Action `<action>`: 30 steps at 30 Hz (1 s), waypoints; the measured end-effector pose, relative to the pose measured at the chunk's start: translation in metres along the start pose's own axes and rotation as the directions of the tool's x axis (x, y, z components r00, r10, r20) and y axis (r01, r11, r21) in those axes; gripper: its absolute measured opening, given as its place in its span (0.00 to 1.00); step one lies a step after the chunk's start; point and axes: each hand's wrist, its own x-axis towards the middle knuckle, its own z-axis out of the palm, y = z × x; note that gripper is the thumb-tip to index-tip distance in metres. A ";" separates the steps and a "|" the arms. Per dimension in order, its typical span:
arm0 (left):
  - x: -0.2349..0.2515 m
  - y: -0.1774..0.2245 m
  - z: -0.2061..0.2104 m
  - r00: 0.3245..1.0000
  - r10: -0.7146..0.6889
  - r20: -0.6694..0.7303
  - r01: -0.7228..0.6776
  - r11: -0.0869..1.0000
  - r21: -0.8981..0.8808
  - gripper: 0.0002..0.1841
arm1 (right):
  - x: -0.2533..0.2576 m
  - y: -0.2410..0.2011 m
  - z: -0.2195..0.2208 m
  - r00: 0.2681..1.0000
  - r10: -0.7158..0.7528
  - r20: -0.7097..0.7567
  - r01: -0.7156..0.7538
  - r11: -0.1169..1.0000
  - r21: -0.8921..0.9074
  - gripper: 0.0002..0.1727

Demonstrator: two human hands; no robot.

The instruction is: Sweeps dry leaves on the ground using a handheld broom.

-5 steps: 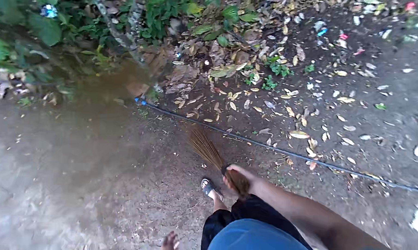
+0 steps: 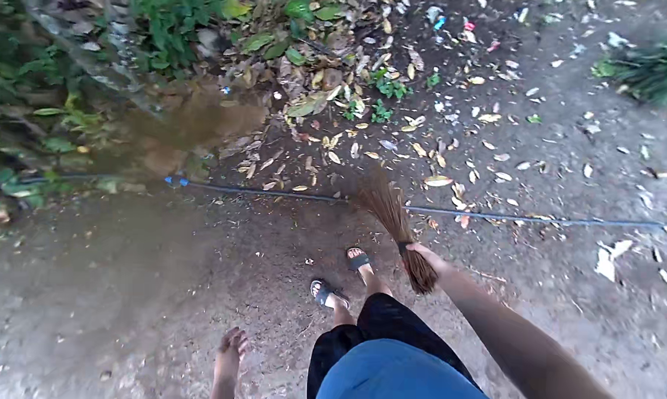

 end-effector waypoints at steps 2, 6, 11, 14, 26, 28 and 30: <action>0.013 0.022 0.011 1.000 0.027 0.016 -0.027 0.998 0.050 0.21 | -0.024 0.044 -0.058 0.988 -0.021 -0.150 0.007 0.996 -0.092 0.22; 0.018 0.041 0.061 0.986 -0.053 0.156 0.015 0.973 0.232 0.21 | -0.097 0.146 -0.155 0.933 0.014 -0.360 -0.016 1.000 -0.002 0.26; 0.008 0.045 0.135 0.933 -0.112 0.342 -0.059 0.890 0.452 0.21 | -0.150 0.236 -0.210 0.910 0.216 -0.354 -0.009 0.863 0.505 0.22; -0.012 0.059 0.182 0.896 -0.149 0.418 -0.120 0.826 0.551 0.22 | -0.126 0.226 -0.235 0.853 0.161 -0.497 0.244 0.718 0.652 0.27; -0.145 0.171 0.428 0.826 0.059 0.561 -0.368 0.810 0.456 0.23 | 0.029 -0.032 -0.199 0.968 -0.161 0.193 0.025 0.826 0.563 0.29; -0.173 0.183 0.482 0.801 0.053 0.596 -0.345 0.855 0.388 0.24 | 0.004 -0.043 -0.226 0.940 -0.184 0.286 0.107 0.958 0.266 0.28; -0.201 0.192 0.530 0.802 -0.015 0.597 -0.253 0.897 0.363 0.31 | -0.028 -0.047 -0.256 0.921 -0.218 0.324 0.249 0.967 -0.056 0.32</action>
